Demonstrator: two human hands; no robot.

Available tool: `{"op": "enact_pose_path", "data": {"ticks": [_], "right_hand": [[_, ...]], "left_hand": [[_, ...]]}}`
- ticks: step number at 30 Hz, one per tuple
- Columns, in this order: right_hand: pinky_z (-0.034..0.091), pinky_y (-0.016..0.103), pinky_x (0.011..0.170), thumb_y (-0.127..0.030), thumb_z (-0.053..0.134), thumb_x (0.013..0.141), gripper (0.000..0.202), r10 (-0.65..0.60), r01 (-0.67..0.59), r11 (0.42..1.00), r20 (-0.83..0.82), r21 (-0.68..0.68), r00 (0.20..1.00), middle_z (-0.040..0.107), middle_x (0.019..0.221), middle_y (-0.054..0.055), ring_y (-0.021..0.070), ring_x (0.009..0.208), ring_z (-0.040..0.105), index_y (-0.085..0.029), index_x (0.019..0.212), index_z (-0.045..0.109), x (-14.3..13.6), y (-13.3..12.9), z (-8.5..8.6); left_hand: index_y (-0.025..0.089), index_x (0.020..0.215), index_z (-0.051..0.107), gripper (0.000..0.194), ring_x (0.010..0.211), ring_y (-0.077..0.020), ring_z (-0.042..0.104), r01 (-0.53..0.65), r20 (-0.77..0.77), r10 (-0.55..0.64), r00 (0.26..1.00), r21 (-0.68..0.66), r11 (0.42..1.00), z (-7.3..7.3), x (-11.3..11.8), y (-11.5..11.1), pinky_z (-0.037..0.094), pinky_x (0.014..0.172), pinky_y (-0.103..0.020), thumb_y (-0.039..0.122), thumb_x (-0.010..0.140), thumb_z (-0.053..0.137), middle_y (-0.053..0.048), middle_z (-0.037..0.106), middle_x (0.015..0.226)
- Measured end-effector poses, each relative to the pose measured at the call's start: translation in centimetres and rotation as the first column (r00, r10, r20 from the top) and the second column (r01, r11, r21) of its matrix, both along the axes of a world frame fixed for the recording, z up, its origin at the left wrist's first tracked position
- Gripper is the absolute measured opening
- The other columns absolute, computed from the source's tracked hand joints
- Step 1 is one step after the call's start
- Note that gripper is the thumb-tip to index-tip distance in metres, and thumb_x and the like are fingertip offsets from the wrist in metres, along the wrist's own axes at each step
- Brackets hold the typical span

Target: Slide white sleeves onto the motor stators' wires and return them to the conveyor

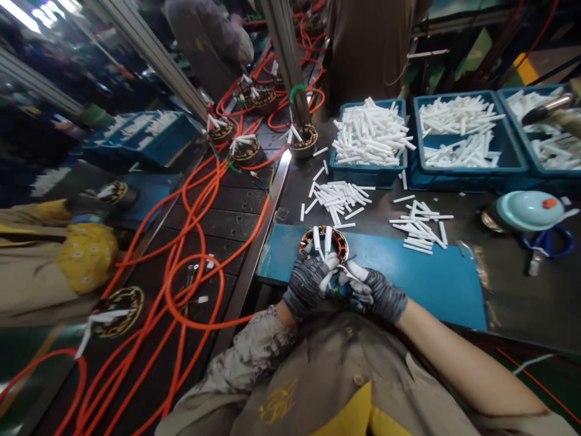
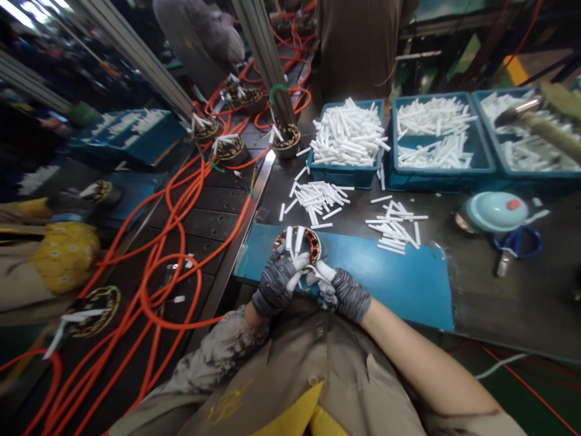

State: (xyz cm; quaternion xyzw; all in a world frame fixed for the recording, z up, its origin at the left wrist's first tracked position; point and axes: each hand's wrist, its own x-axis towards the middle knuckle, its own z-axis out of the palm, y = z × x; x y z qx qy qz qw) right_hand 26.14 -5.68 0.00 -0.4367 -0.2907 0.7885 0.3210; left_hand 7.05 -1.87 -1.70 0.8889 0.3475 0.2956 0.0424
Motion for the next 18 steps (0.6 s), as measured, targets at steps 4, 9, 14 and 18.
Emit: {"op": "enact_pose_path", "data": {"ticks": [4, 9, 14, 18], "right_hand": [[0.038, 0.029, 0.042, -0.082, 0.042, 0.085, 0.063, -0.028, 0.013, 0.997, 0.206, 0.07, 0.978, 0.043, 0.041, -0.005, 0.013, 0.036, 0.037, -0.024, 0.074, 0.064, 0.2, -0.2, 0.4], [0.047, 0.035, 0.063, -0.057, 0.067, 0.085, 0.037, -0.396, -0.132, 0.789, 0.662, 0.6, 0.636, 0.075, 0.078, 0.01, 0.0235, 0.067, 0.065, -0.023, 0.098, 0.075, 2.2, -1.4, 0.7], [0.048, 0.035, 0.061, -0.061, 0.053, 0.092, 0.042, -0.262, -0.114, 0.862, 0.626, 0.494, 0.734, 0.065, 0.055, 0.005, 0.0209, 0.053, 0.06, -0.025, 0.079, 0.071, 0.8, -0.9, 0.1], [0.038, 0.029, 0.042, -0.077, 0.047, 0.086, 0.056, -0.123, 0.118, 0.991, 0.085, 0.063, 0.989, 0.032, 0.037, -0.008, 0.0126, 0.034, 0.035, -0.026, 0.067, 0.057, -1.7, 0.4, -0.1]], "left_hand": [[0.018, 0.132, 0.064, 0.04, 0.111, -0.0223, 0.07, 0.009, -0.061, -0.008, 0.998, 0.018, 1.0, 0.6, 0.2, -0.2, 0.037, 0.121, -0.049, 0.02, 0.095, 0.047, -0.009, 0.075, 0.118], [0.017, 0.14, 0.058, 0.043, 0.115, -0.0222, 0.068, 0.033, -0.157, -0.033, 0.987, -0.002, 0.999, 1.4, 0.7, -0.2, 0.036, 0.121, -0.045, 0.022, 0.098, 0.048, -0.008, 0.073, 0.124], [0.013, 0.135, 0.061, 0.04, 0.114, -0.0216, 0.068, 0.056, -0.085, -0.053, 0.995, 0.036, 0.998, 0.5, 0.8, 0.0, 0.046, 0.114, -0.041, 0.026, 0.1, 0.048, -0.011, 0.073, 0.123], [0.013, 0.133, 0.063, 0.04, 0.116, -0.0234, 0.068, 0.029, -0.101, -0.025, 0.995, 0.037, 0.999, -0.6, 0.6, 0.4, 0.048, 0.112, -0.044, 0.027, 0.099, 0.044, -0.013, 0.074, 0.121]]}}
